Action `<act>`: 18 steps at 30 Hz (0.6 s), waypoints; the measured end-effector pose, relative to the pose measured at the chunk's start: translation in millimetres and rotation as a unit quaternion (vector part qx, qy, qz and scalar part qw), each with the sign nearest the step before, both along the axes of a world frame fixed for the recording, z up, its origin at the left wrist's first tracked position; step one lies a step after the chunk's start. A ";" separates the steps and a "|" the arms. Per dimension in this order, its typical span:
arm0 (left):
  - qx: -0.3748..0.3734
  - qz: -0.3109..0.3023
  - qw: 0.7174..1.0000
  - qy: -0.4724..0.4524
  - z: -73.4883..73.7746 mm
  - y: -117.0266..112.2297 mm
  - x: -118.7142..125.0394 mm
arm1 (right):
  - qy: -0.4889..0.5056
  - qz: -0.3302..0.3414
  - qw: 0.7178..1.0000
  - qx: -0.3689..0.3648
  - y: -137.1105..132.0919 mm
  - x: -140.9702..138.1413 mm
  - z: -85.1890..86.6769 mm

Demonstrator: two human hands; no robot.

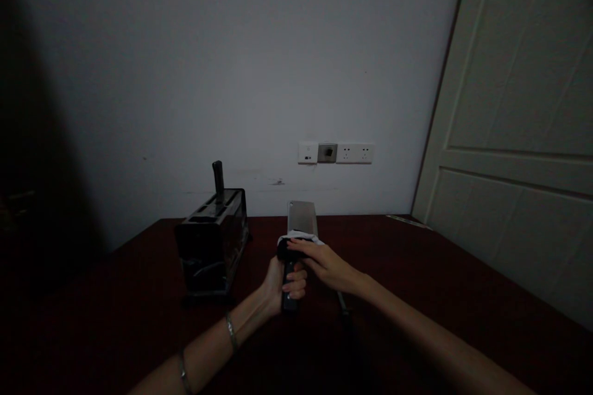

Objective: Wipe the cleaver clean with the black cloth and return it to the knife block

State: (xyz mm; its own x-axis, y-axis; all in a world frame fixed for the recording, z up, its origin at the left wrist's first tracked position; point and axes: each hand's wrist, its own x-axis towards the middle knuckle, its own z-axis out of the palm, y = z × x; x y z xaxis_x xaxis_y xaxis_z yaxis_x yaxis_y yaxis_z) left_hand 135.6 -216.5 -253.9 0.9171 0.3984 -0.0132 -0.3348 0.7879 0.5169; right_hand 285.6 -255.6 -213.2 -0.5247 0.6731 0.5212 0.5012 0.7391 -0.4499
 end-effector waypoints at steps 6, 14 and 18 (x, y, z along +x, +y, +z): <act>-0.018 -0.013 1.000 0.021 -1.6 1.6 1.2 | -0.003 0.003 1.000 -0.011 -6.3 2.8 1.8; 0.012 -0.036 0.999 0.010 8.5 -13.9 3.7 | -0.015 -0.035 0.998 0.053 20.4 22.8 28.5; 0.025 -0.056 0.998 0.007 12.1 -20.6 5.4 | -0.013 -0.071 0.995 0.071 43.4 38.8 48.4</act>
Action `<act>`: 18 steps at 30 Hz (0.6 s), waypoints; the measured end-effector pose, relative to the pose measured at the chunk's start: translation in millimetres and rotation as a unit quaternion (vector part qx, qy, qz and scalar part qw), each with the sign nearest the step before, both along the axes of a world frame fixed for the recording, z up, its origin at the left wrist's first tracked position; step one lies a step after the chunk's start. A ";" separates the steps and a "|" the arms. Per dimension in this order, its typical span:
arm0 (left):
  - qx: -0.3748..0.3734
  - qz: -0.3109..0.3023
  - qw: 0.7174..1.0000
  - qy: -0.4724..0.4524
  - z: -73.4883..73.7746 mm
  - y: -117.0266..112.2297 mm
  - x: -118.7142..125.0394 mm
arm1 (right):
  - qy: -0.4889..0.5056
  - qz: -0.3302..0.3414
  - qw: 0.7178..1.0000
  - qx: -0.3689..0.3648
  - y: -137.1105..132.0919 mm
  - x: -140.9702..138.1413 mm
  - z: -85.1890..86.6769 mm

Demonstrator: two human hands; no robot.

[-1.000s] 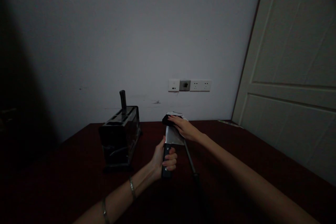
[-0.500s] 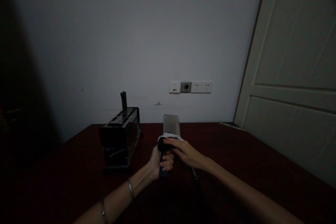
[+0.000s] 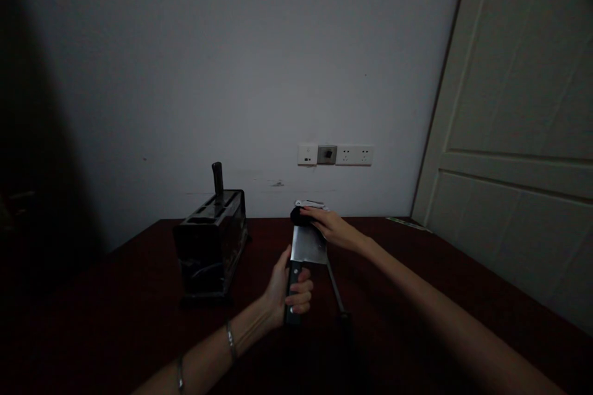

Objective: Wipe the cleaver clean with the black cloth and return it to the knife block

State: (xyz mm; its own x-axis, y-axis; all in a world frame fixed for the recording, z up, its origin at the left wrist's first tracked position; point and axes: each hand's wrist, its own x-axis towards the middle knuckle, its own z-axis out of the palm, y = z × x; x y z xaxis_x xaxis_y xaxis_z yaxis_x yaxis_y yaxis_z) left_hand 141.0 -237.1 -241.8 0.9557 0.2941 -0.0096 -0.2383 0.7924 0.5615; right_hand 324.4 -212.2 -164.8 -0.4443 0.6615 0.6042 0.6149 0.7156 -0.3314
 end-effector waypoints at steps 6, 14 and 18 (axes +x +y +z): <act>-0.006 0.001 1.000 -0.009 -0.1 -3.5 0.2 | 0.012 -0.042 0.999 0.026 22.2 12.4 17.8; 0.008 -0.025 0.999 -0.031 0.0 -8.0 0.7 | -0.046 -0.067 0.994 0.077 9.2 15.8 9.3; 0.000 -0.037 0.999 -0.019 -2.9 -11.1 4.0 | -0.082 -0.088 0.989 0.083 -5.6 19.3 3.2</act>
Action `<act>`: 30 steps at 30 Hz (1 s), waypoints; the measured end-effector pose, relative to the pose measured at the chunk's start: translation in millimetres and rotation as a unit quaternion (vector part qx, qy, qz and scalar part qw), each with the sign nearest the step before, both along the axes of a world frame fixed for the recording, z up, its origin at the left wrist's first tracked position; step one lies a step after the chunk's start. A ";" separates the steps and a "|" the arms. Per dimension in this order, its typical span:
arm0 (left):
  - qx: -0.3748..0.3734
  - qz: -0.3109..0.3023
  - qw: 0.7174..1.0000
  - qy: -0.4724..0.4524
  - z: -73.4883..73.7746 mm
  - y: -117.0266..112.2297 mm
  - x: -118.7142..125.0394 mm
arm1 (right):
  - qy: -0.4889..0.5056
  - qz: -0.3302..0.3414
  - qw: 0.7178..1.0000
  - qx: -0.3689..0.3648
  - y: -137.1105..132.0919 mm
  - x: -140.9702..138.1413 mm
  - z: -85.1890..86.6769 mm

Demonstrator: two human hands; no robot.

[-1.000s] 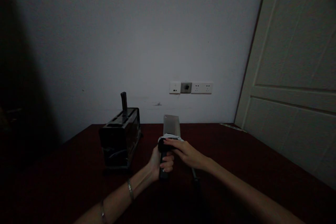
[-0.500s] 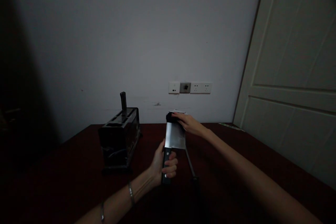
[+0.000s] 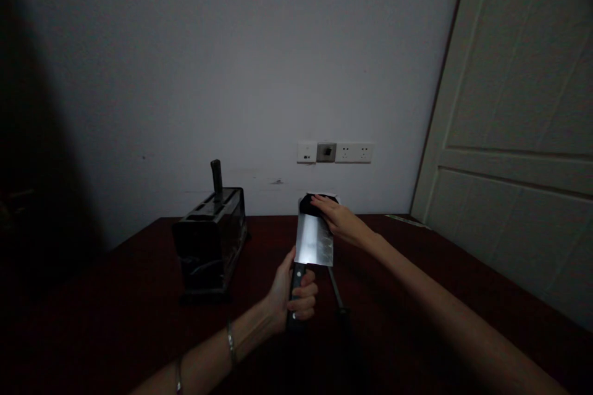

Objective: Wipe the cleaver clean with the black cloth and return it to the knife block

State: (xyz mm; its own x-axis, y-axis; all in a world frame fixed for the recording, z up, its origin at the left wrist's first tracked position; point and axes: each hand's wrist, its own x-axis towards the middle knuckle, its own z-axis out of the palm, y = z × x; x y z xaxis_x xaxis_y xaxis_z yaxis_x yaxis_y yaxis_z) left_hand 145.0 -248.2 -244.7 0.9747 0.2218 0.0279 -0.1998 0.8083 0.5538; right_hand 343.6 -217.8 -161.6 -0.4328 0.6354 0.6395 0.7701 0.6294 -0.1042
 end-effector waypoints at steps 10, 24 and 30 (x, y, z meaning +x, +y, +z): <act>-0.026 0.066 0.997 -0.002 7.2 13.7 -6.0 | -0.014 0.056 0.995 -0.079 -51.9 -37.4 -20.8; 0.005 0.087 0.996 -0.004 -3.6 12.9 -1.7 | -0.062 0.077 0.990 -0.097 -55.6 -56.5 -1.0; 0.015 0.070 0.997 0.005 2.7 3.4 -0.3 | -0.092 0.018 0.995 -0.039 -18.7 -44.8 25.8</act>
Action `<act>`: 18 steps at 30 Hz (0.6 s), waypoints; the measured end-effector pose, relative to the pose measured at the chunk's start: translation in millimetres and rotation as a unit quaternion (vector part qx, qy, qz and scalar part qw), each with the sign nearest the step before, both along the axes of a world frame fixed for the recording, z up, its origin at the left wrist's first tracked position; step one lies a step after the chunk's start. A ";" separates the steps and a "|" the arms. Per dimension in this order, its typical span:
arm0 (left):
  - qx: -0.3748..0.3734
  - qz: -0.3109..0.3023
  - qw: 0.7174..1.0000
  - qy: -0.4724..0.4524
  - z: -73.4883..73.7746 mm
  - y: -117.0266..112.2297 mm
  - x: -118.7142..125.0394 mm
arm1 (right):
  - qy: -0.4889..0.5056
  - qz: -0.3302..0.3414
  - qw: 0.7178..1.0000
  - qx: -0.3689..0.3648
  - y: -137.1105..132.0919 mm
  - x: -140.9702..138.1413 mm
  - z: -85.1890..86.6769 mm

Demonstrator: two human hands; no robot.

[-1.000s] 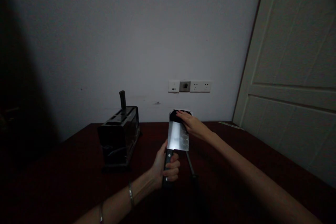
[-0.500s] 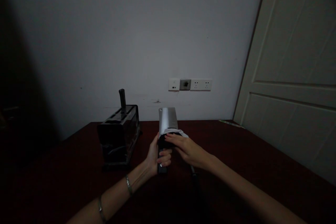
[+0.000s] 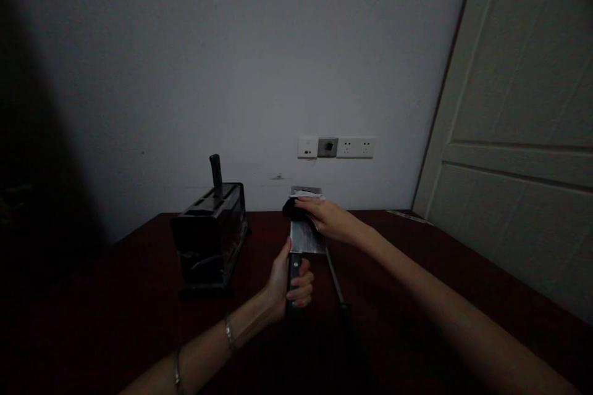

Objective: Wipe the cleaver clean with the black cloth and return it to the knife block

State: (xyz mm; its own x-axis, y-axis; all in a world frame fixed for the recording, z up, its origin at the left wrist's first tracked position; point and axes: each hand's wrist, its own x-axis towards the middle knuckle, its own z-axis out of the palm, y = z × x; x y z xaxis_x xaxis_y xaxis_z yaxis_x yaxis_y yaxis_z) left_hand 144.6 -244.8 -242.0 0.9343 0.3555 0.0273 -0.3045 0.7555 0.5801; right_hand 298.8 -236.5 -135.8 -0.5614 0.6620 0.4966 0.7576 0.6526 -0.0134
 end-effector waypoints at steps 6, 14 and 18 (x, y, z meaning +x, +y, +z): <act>-0.012 0.001 1.000 0.016 -2.6 0.4 0.5 | -0.018 -0.031 0.999 0.015 30.6 14.1 12.4; 0.003 -0.015 0.999 0.029 -7.1 10.8 -2.3 | 0.303 -0.069 0.950 -0.021 35.0 34.5 20.4; 0.007 -0.028 1.000 0.010 -3.5 15.4 -3.6 | 0.559 -0.100 0.823 -0.033 29.6 49.4 20.6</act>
